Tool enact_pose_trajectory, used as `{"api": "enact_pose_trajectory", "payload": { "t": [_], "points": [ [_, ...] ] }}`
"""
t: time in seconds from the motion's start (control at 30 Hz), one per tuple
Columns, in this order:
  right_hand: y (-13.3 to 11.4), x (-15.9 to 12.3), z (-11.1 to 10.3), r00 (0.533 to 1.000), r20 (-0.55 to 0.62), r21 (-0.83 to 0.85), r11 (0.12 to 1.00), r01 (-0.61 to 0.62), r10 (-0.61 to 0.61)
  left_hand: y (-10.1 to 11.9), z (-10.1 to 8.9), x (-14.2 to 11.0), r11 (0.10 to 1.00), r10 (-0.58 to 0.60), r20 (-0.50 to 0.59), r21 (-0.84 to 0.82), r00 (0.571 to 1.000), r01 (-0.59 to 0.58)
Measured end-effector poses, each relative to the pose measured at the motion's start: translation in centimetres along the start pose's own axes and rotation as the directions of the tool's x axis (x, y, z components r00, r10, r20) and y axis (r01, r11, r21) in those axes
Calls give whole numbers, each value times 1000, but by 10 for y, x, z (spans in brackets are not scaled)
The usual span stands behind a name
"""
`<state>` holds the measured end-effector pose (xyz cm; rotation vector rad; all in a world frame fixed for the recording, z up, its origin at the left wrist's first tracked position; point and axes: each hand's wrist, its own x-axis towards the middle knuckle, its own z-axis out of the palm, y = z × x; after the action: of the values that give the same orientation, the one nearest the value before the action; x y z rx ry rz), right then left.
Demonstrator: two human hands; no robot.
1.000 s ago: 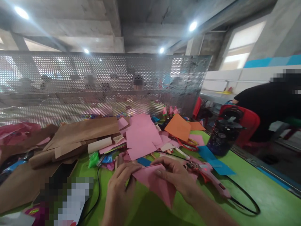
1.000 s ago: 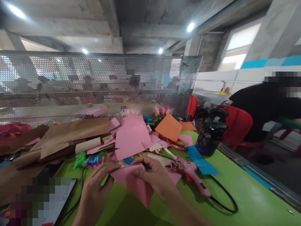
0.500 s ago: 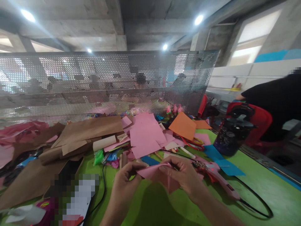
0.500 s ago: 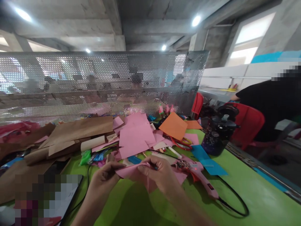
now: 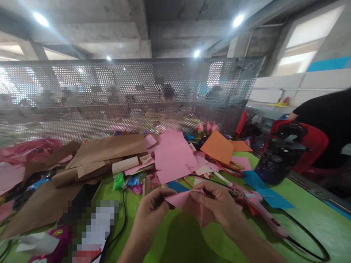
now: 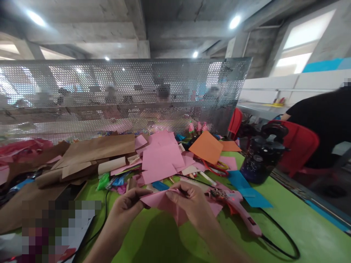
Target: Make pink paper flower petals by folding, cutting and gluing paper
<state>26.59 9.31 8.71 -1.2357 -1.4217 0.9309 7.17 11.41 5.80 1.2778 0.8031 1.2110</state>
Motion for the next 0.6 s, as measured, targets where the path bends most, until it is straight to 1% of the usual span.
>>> {"api": "enact_pose_trajectory", "payload": {
  "t": [0.1,0.2,0.3,0.43,0.53,0.6],
  "points": [
    [1,0,0,1000,-6,0,1000,0,0,1,-1,-1,1000,-31,10,-2,999,31],
    [1,0,-1,1000,-4,-1,1000,-4,4,4,-3,-2,998,-64,43,33,997,62],
    [0,0,-1,1000,-10,-15,1000,0,0,8,-5,-4,996,-70,62,66,996,66],
    [-2,-1,-1,1000,-3,-33,999,9,-9,9,-3,-6,990,-2,38,142,999,-3],
    [-1,-1,0,1000,5,-43,999,23,-23,7,1,-7,965,52,28,256,998,-57],
    [1,-1,0,1000,11,-52,998,22,-22,4,2,-6,939,108,29,326,994,-112]
  ]
}}
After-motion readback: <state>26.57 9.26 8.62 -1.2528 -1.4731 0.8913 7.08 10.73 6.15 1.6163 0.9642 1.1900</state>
